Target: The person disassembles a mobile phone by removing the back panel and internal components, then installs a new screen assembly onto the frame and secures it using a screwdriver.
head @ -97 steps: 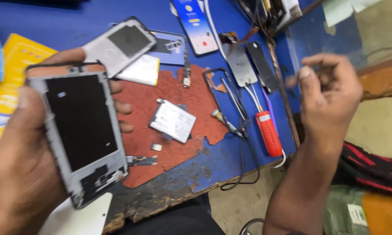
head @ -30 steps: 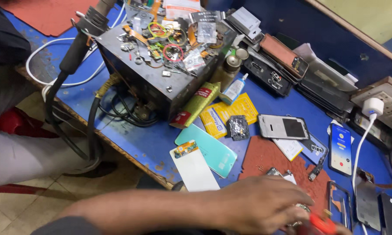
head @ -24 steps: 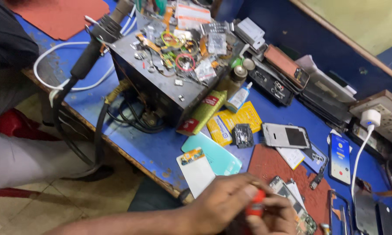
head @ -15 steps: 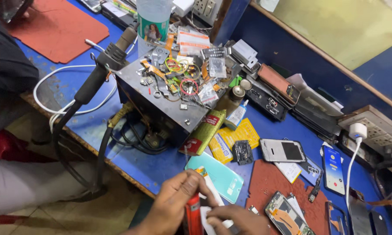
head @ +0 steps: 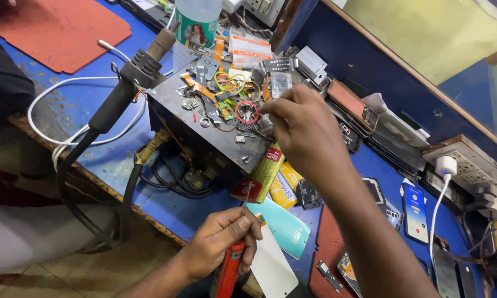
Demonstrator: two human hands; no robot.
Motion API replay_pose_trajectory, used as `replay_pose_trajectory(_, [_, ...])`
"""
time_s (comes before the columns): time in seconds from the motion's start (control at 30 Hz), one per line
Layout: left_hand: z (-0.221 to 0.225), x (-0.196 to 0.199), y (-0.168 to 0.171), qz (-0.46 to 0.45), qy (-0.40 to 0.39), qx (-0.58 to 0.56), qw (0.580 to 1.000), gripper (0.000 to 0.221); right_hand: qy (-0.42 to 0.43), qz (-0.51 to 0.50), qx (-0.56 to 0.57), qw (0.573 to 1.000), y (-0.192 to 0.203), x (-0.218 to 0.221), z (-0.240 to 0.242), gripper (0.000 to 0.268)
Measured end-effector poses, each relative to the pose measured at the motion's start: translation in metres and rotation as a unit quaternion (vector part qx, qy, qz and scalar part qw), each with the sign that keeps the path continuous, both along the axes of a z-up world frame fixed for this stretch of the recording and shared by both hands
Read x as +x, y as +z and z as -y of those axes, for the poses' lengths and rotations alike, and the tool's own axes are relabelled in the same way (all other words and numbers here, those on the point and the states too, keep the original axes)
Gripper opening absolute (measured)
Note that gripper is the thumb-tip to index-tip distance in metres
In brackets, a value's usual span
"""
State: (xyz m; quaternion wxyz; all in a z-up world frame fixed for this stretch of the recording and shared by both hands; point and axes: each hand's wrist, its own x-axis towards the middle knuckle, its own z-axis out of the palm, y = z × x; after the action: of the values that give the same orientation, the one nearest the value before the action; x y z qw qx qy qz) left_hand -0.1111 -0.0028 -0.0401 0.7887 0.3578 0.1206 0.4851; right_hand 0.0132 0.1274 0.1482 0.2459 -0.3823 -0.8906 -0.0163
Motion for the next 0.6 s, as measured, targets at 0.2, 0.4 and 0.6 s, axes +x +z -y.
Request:
replay_pose_trajectory(0.2, [-0.001,-0.002,0.003,0.001,-0.009,0.005,1.000,0.032,0.110,-0.020,-0.046,0.993,-0.009,-0.011,-0.022,0.026])
replay_pose_trajectory(0.4, [-0.003,-0.003,0.003,0.007,-0.024,-0.014,1.000,0.033,-0.027,-0.022,-0.077,0.996,-0.001,-0.005,-0.020,0.018])
replay_pose_trajectory(0.6, [-0.004,-0.004,0.003,0.003,-0.026,-0.006,1.000,0.034,0.024,-0.028,-0.041,0.998,-0.005,-0.013,-0.023,0.015])
